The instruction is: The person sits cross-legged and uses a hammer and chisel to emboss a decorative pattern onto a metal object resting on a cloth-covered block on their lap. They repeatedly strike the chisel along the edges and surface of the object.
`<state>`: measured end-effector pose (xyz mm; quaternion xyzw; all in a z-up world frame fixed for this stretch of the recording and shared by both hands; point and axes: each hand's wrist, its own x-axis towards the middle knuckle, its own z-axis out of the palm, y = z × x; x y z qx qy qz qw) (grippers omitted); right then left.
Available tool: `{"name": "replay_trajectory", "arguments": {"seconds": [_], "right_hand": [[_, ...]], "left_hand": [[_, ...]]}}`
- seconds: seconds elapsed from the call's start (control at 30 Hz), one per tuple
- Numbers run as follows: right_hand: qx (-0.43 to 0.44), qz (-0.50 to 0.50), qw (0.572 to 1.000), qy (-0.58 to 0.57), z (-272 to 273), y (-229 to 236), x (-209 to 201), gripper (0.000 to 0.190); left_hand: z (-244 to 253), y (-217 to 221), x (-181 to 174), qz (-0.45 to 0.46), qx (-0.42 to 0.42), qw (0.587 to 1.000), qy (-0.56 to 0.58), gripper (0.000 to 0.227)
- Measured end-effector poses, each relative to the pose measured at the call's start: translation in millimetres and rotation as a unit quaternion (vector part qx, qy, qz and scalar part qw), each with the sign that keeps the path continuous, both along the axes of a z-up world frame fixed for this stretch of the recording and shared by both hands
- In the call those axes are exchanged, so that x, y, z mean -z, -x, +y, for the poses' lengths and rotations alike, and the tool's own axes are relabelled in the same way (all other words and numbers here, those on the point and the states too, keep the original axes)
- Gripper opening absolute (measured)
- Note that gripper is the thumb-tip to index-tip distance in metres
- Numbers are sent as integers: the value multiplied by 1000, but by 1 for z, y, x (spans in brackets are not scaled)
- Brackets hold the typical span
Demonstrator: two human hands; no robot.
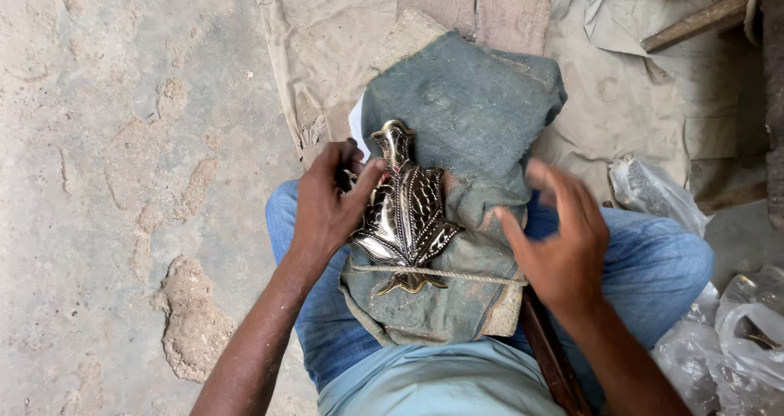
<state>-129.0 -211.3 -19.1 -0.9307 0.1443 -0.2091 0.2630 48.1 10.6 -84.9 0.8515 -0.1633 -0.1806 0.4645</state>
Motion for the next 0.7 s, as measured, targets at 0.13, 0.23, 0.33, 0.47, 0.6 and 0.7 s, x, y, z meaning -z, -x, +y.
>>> {"name": "replay_trajectory", "arguments": {"seconds": [0.13, 0.23, 0.33, 0.47, 0.6, 0.7], "right_hand": [[-18, 24, 989, 142, -7, -53, 16, 80], [-47, 29, 994, 95, -19, -63, 20, 70], [-63, 42, 996, 35, -39, -68, 18, 67], [-106, 63, 989, 85, -50, -78, -6, 64], [-114, 71, 986, 100, -44, -43, -48, 49], [-48, 34, 997, -56, -19, -3, -54, 37]], "left_hand": [[-6, -3, -5, 0, 19, 1000, 20, 42], [-4, 3, -6, 20, 9, 998, 67, 42], [-17, 8, -11, 16, 40, 994, 101, 40], [-52, 19, -13, 0, 155, 972, 177, 36], [-86, 21, 7, 69, 115, 972, 192, 44], [-85, 25, 21, 88, 82, 954, 276, 38]]}}
